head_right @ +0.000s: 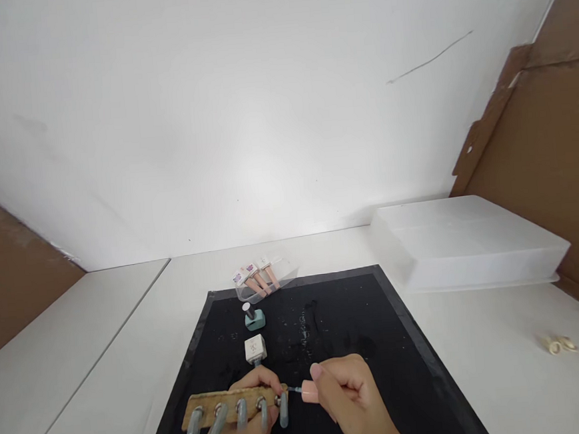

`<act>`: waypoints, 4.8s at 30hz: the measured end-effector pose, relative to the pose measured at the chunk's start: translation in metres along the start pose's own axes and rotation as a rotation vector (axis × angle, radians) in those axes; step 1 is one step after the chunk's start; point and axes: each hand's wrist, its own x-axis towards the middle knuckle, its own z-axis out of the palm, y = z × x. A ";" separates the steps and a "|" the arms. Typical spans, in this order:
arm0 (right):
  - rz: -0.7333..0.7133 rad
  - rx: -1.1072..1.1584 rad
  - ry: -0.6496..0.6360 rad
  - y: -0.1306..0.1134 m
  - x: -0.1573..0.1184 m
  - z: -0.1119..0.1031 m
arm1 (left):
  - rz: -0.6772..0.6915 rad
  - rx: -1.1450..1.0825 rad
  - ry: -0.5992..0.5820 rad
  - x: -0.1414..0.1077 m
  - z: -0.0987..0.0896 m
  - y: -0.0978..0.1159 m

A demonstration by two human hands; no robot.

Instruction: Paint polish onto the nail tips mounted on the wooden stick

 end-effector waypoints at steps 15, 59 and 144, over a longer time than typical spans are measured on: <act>0.024 0.010 -0.089 -0.003 -0.002 0.006 | 0.016 0.031 0.110 -0.002 0.004 0.013; 0.118 0.061 0.056 -0.005 -0.001 0.009 | 0.182 0.337 0.140 0.002 0.001 -0.006; -0.009 -0.136 -0.113 -0.001 0.003 0.006 | 0.040 0.337 0.142 0.002 0.008 0.000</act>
